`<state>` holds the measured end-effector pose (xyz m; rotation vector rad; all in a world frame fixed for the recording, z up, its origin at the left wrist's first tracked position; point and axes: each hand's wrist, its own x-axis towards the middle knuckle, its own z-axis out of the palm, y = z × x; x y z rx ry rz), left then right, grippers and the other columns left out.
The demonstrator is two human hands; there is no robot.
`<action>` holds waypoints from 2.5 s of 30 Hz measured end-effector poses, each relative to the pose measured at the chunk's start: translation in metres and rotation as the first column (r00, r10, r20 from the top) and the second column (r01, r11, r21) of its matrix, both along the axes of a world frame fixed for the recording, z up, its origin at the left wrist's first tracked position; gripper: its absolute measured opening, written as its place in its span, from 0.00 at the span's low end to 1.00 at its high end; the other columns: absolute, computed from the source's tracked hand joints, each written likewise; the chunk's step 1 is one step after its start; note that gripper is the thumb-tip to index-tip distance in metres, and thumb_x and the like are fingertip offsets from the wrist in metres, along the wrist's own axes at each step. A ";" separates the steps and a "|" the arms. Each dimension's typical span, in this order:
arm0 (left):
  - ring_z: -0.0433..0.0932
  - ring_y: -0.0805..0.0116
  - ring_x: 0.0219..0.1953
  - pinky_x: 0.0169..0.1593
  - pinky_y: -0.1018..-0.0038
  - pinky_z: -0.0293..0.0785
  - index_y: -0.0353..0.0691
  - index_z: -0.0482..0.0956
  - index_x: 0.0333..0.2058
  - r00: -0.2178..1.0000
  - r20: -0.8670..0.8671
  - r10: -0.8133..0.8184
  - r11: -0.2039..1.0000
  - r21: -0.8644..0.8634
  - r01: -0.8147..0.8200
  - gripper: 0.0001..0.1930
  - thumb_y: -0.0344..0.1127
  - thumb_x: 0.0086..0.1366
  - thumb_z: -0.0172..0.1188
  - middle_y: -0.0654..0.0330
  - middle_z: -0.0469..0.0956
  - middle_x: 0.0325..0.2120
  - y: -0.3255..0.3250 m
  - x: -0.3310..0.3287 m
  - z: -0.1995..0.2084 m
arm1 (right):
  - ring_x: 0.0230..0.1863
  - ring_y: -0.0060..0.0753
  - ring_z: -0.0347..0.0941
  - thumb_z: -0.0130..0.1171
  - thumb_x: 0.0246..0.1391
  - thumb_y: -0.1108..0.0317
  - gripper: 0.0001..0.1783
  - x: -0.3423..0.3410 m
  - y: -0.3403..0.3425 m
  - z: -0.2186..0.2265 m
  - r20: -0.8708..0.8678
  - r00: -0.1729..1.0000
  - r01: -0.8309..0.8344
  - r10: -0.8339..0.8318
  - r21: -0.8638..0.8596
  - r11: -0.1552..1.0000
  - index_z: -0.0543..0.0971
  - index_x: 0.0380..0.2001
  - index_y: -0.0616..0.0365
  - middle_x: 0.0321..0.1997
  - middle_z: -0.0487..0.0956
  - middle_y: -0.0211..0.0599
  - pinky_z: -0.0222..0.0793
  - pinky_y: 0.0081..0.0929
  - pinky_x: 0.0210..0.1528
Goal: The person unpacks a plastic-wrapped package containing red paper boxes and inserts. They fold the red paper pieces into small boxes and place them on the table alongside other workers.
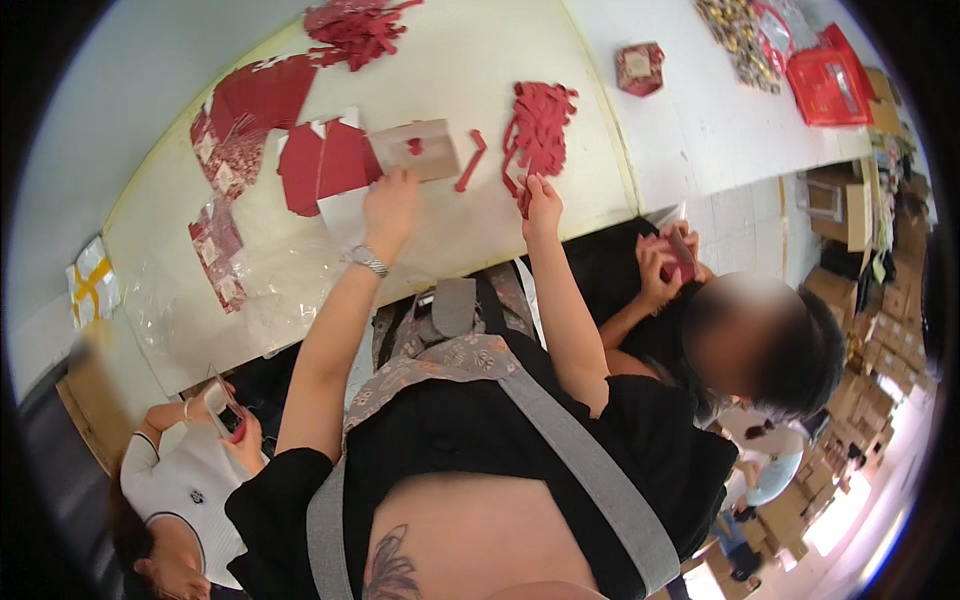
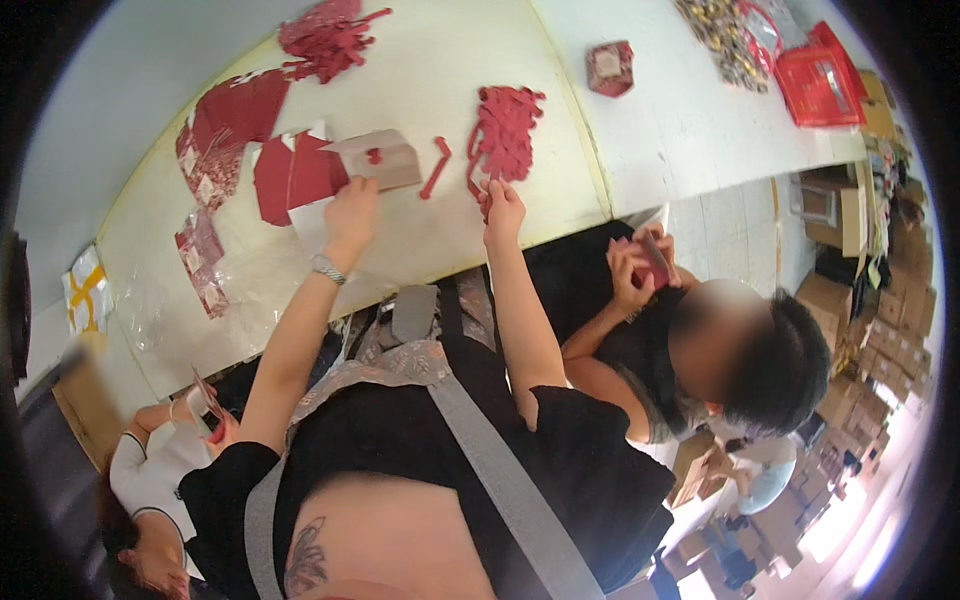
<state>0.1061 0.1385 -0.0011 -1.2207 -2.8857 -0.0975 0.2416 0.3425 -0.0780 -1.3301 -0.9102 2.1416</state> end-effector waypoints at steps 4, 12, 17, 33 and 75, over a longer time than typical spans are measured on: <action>0.76 0.65 0.30 0.25 0.71 0.75 0.45 0.71 0.47 0.996 -0.061 0.065 0.996 0.072 -0.061 0.21 0.26 0.52 0.52 0.58 0.70 0.43 -0.012 -0.008 0.010 | 0.27 0.21 0.73 0.51 0.56 0.73 0.19 0.014 0.013 0.001 0.071 0.994 -0.087 0.079 0.122 0.989 0.68 0.52 0.62 0.39 0.79 0.37 0.63 0.13 0.21; 0.77 0.66 0.32 0.28 0.72 0.75 0.44 0.70 0.51 0.986 0.087 0.139 0.959 0.237 -0.156 0.24 0.25 0.52 0.55 0.57 0.65 0.52 -0.055 0.022 0.031 | 0.28 0.17 0.69 0.52 0.55 0.69 0.14 0.016 0.033 -0.013 0.244 0.969 -0.095 -0.035 0.501 0.860 0.76 0.41 0.68 0.33 0.80 0.33 0.65 0.16 0.31; 0.76 0.64 0.35 0.32 0.70 0.75 0.41 0.68 0.51 0.933 0.244 0.265 0.892 0.307 -0.333 0.25 0.26 0.52 0.58 0.55 0.61 0.55 -0.092 0.047 0.031 | 0.35 0.34 0.71 0.55 0.54 0.62 0.18 -0.027 0.039 0.005 0.521 0.853 -0.482 0.029 0.764 0.429 0.77 0.45 0.59 0.37 0.79 0.40 0.66 0.32 0.43; 0.70 0.56 0.40 0.40 0.62 0.71 0.38 0.78 0.28 0.835 0.206 0.510 0.801 0.241 -0.548 0.11 0.40 0.52 0.63 0.57 0.72 0.35 -0.099 -0.099 -0.025 | 0.48 0.47 0.66 0.58 0.40 0.77 0.16 -0.157 -0.201 0.047 0.397 0.760 -0.457 0.515 0.889 -0.010 0.76 0.38 0.59 0.46 0.72 0.44 0.63 0.39 0.50; 0.72 0.55 0.47 0.45 0.65 0.71 0.44 0.63 0.54 0.936 0.230 0.266 0.921 0.226 -0.317 0.37 0.42 0.45 0.69 0.53 0.70 0.48 -0.236 0.007 -0.002 | 0.45 0.30 0.73 0.66 0.44 0.57 0.30 -0.225 -0.199 0.008 -0.034 0.576 -0.815 0.817 -0.102 0.570 0.72 0.48 0.64 0.45 0.76 0.37 0.68 0.26 0.46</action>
